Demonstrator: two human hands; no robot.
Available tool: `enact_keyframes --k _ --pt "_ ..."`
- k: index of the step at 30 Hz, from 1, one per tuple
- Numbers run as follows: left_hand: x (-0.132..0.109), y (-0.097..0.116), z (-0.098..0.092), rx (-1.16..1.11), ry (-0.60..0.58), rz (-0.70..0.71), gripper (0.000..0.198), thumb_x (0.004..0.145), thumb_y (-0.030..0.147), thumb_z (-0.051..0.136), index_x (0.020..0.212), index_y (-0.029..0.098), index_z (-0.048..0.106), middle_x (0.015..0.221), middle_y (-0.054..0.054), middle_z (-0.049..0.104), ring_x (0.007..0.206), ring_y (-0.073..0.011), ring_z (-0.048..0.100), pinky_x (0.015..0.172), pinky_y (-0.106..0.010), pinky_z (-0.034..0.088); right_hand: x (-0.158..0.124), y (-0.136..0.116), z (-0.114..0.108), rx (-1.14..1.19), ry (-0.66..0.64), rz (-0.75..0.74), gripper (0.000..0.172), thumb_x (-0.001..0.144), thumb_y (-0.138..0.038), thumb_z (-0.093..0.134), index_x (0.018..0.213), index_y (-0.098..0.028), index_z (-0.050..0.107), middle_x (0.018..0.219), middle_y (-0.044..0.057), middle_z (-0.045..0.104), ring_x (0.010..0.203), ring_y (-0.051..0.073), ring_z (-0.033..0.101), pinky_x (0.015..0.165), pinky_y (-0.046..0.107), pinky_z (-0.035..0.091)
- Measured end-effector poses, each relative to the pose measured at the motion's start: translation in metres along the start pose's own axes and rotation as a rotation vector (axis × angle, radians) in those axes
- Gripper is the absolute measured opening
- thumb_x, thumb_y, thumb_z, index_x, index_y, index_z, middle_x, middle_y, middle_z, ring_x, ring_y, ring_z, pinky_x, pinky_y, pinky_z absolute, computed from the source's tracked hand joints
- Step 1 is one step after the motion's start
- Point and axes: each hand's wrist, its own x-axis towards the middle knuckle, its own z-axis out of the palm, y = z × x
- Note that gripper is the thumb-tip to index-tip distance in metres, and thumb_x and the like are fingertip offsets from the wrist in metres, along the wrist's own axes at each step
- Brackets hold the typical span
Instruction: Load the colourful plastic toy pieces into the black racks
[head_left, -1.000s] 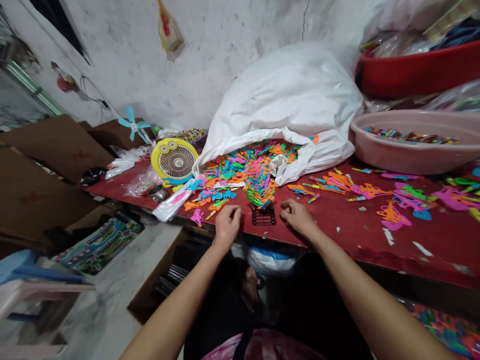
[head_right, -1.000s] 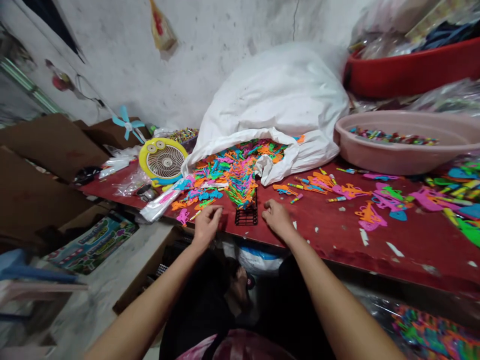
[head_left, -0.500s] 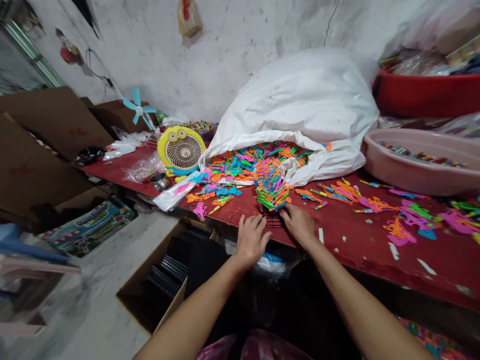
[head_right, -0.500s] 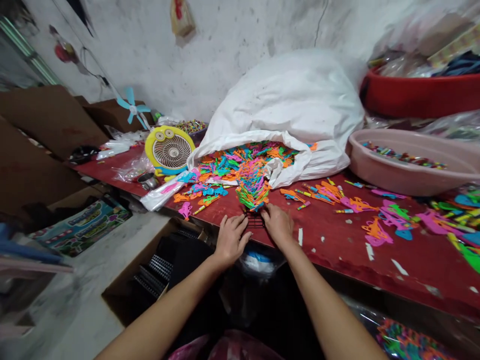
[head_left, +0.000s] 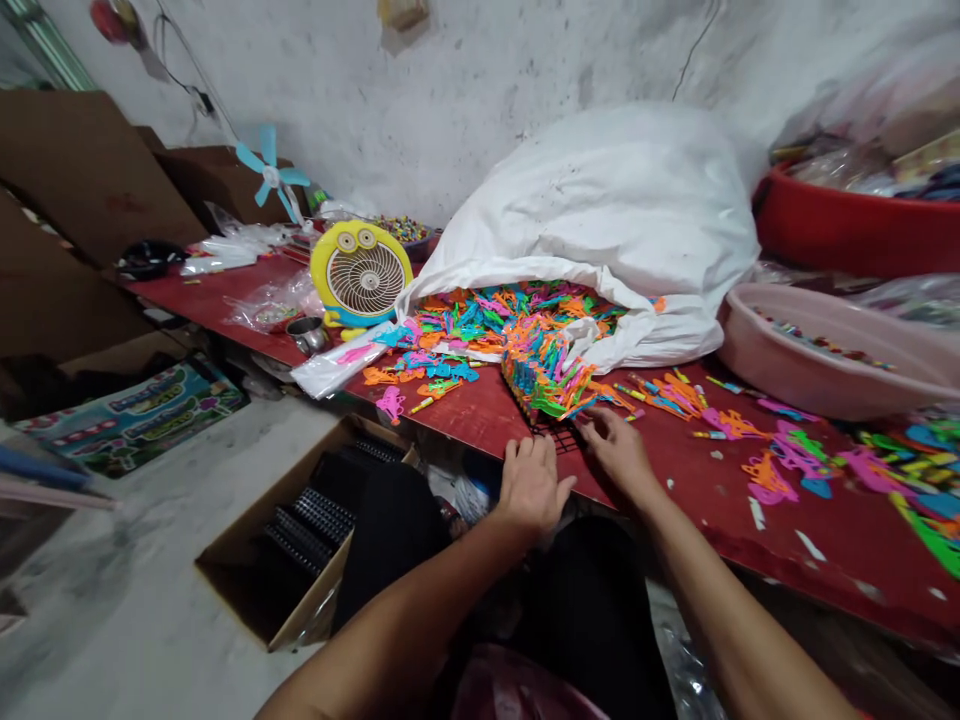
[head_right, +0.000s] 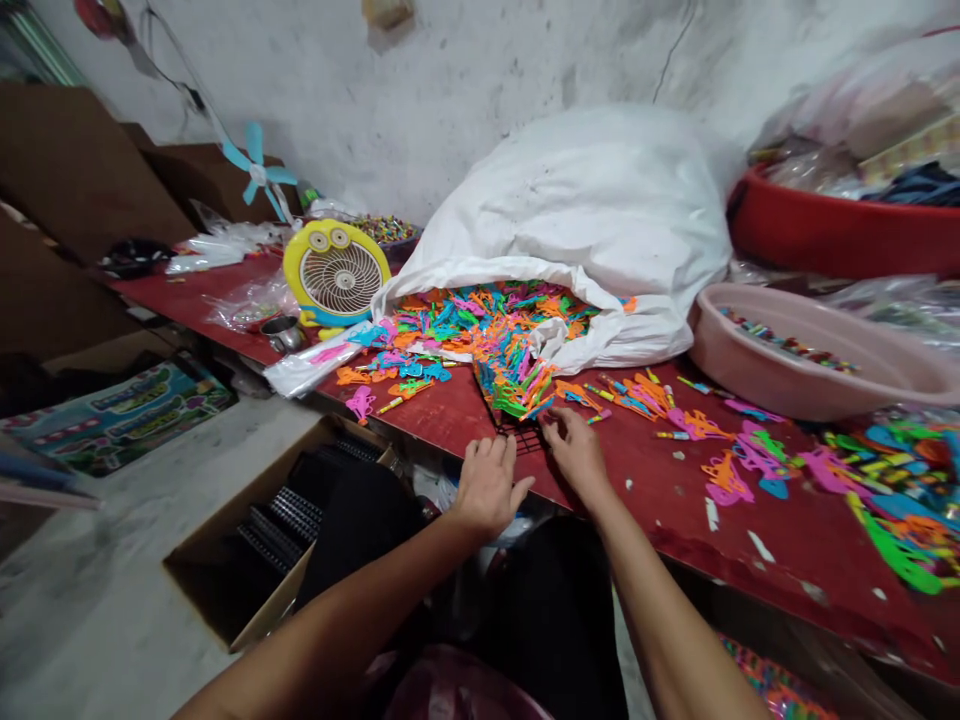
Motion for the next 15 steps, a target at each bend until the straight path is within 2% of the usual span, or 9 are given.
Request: enact_keyframes --k 3,7,9,12,15 --pt "-0.006 -0.008 -0.001 -0.056 0.009 0.064 0.057 0.094 0.044 0.050 0.138 0.008 0.046 0.126 -0.016 0.057 0.109 -0.0296 0.050 0.101 -0.047 0.038 -0.018 0.023 -0.033 -0.047 0.099 0.028 0.042 0.085 -0.040 0.048 0.113 -0.014 0.064 0.111 0.013 0.068 0.098 0.022 0.062 0.086 0.035 0.047" --pt "-0.008 -0.015 -0.003 -0.076 0.007 0.118 0.052 0.095 0.042 0.048 0.138 0.011 0.047 0.126 -0.015 0.058 0.109 -0.0287 0.050 0.101 -0.046 0.037 -0.035 0.053 -0.087 -0.304 0.199 0.125 0.042 0.085 -0.041 0.048 0.112 -0.015 0.067 0.107 0.013 0.067 0.090 0.023 0.062 0.081 0.037 0.048" --pt "-0.007 -0.012 -0.003 -0.069 -0.001 0.126 0.054 0.095 0.042 0.048 0.138 0.009 0.047 0.125 -0.015 0.058 0.109 -0.0289 0.050 0.100 -0.046 0.037 -0.038 0.065 -0.107 -0.445 0.240 0.150 0.041 0.085 -0.040 0.048 0.111 -0.015 0.068 0.102 0.014 0.066 0.086 0.025 0.060 0.078 0.038 0.047" --pt "-0.004 -0.001 0.000 -0.066 -0.005 0.120 0.057 0.094 0.044 0.050 0.138 0.009 0.047 0.121 -0.015 0.060 0.106 -0.0291 0.051 0.098 -0.046 0.038 -0.039 0.074 -0.119 -0.600 0.227 0.190 0.039 0.087 -0.038 0.047 0.110 -0.016 0.070 0.099 0.016 0.066 0.089 0.026 0.059 0.075 0.037 0.045" --pt "-0.002 0.009 0.008 -0.071 0.010 0.119 0.060 0.093 0.047 0.051 0.139 0.008 0.046 0.121 -0.016 0.060 0.106 -0.0294 0.051 0.097 -0.046 0.039 -0.038 0.073 -0.114 -0.654 0.199 0.259 0.039 0.089 -0.038 0.046 0.113 -0.019 0.070 0.107 0.013 0.065 0.095 0.025 0.059 0.074 0.036 0.044"
